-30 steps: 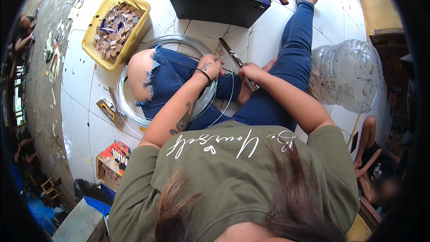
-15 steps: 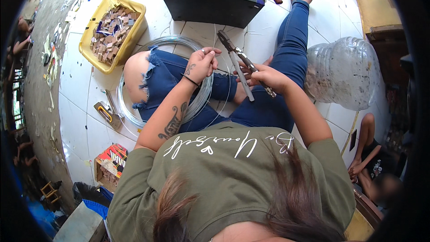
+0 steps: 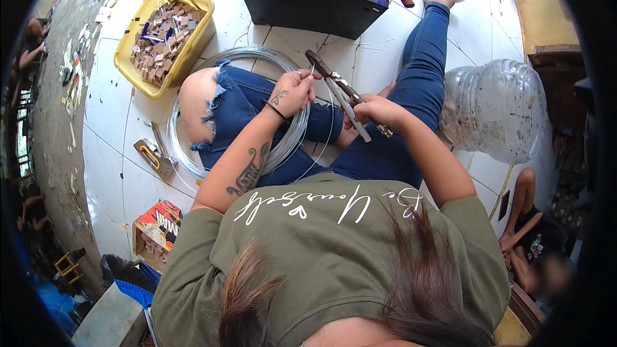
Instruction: The person sits on the floor and repeatedly cuts short lengths of thin metal wire from a coil using pliers. The cut pieces are placed on a nearby black box. The person handles the wire coil and pliers throughout the task.
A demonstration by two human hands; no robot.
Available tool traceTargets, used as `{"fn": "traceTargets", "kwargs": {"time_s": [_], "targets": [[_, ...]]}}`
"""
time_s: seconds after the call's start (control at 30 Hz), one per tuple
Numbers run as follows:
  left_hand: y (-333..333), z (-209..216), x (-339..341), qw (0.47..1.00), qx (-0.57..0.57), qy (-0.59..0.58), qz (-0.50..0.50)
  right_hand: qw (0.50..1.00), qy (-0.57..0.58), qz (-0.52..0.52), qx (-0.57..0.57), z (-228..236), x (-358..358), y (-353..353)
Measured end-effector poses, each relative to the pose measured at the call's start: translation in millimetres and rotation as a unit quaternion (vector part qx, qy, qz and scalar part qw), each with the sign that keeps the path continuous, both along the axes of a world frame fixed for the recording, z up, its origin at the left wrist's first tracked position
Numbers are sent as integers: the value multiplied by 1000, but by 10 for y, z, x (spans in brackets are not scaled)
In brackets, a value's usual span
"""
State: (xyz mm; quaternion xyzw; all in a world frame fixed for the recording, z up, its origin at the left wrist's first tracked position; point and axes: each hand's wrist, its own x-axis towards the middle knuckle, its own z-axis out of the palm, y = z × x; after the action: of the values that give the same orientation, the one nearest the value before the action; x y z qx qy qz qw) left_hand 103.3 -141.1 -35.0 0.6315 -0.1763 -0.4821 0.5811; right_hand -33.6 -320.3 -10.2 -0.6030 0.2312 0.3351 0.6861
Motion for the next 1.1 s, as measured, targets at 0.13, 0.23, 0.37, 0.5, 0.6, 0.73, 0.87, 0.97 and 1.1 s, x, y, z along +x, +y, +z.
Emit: {"fn": "traceTargets", "kwargs": {"time_s": [0.13,0.23,0.37,0.5,0.6,0.73,0.87,0.97,1.1], "targets": [[-25,-15,-51,999,28,18,24,994,-7,-88,-59,-130,61,-41],[-45,-46,-116,997,68,6,20,985,18,-119,-126,-255,139,-63],[-126,-165,-97,992,122,-20,1,976,51,-99,-189,-471,210,66],[-209,-295,-16,985,171,5,-27,973,88,-132,-167,-598,215,130],[-243,-337,5,982,187,6,-32,974,88,-122,-167,-629,221,120],[-230,-329,-10,985,173,6,-15,975,87,-107,-172,-646,224,94],[-222,-304,-9,986,163,5,-14,976,72,-93,-182,-684,215,72],[-230,-281,-5,986,168,8,-10,976,75,-90,-185,-713,216,80],[-199,-234,-23,988,153,-18,-5,982,83,-116,-123,-625,179,81]]}}
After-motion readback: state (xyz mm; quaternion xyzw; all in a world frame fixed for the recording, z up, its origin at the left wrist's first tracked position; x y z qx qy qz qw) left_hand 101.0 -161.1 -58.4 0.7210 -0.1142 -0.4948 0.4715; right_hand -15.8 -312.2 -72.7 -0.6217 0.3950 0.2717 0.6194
